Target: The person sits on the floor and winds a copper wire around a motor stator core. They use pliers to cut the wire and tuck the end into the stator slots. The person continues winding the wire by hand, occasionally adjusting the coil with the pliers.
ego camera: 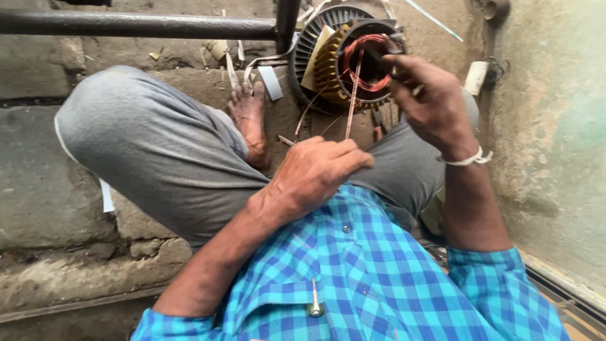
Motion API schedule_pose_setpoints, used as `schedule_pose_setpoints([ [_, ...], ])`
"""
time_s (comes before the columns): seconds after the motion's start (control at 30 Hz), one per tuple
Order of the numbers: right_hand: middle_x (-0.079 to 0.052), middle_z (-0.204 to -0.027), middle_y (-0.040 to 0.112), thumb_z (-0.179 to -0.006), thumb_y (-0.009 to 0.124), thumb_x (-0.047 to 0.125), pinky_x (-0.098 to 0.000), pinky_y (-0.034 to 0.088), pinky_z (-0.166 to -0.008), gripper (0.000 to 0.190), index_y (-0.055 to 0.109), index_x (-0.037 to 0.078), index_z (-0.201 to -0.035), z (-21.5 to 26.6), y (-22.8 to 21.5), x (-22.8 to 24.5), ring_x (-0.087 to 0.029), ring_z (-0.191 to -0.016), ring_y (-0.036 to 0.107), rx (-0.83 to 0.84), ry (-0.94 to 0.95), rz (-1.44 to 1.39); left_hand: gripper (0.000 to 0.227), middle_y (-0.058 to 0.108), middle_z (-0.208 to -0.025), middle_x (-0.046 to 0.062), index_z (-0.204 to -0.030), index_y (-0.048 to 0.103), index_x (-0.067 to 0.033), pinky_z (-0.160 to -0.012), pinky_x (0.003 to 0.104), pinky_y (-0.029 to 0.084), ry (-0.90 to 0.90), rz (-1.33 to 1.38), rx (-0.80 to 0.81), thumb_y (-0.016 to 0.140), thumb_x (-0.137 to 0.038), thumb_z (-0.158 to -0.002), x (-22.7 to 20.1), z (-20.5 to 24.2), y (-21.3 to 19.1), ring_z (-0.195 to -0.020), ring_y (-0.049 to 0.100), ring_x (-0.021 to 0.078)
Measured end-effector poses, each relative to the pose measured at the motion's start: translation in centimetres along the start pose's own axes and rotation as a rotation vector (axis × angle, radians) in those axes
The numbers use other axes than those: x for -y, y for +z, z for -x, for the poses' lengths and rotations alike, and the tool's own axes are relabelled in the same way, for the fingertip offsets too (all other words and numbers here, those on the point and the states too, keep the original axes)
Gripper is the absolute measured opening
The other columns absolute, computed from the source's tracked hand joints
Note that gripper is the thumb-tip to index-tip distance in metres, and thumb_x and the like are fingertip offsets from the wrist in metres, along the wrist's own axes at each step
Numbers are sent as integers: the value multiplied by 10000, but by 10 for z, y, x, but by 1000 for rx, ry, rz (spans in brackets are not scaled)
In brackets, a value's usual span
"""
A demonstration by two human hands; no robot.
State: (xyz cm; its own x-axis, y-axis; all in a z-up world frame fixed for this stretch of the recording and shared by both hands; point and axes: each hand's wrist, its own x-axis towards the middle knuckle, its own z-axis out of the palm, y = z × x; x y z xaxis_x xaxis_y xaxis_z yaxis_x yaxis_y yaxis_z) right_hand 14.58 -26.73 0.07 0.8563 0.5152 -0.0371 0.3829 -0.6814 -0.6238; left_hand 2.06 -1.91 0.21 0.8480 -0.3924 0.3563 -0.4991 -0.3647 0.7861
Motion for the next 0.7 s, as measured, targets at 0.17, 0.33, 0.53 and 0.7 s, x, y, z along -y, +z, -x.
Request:
schedule_pose_setpoints([
  [0.17,-83,-1005,722,-990,742,93,-401,548,-673,314,693,92,-1300,-26,17,5,-244,-796,677,80,-209,372,104,607,-884,24,-1018,665,-124,-740,362,478,24,-281,149,622,-130,-923,-5,4,-2,-796,645,181],
  [0.33,-99,-1090,720,-922,604,56,-361,589,-749,388,651,78,-1306,-6,26,49,-245,-880,695,248,-365,100,159,652,-892,33,-1042,676,-114,-721,362,484,1,-373,110,636,-99,-889,2,11,-12,-790,653,193],
  [0.53,-99,-967,740,-1000,610,105,-350,575,-688,317,654,113,-1314,3,26,51,-242,-776,701,231,41,-36,145,755,-968,43,-1137,697,-95,-650,278,540,-477,413,-333,612,-95,-1019,3,35,-4,-741,671,137],
  [0.7,-159,-1242,696,-982,686,0,-378,604,-902,387,598,27,-1358,-16,55,67,-284,-1064,717,-129,-164,-64,191,767,-1026,122,-1148,679,-3,-657,228,558,-733,1252,-738,628,-157,-1046,15,39,7,-694,678,115],
])
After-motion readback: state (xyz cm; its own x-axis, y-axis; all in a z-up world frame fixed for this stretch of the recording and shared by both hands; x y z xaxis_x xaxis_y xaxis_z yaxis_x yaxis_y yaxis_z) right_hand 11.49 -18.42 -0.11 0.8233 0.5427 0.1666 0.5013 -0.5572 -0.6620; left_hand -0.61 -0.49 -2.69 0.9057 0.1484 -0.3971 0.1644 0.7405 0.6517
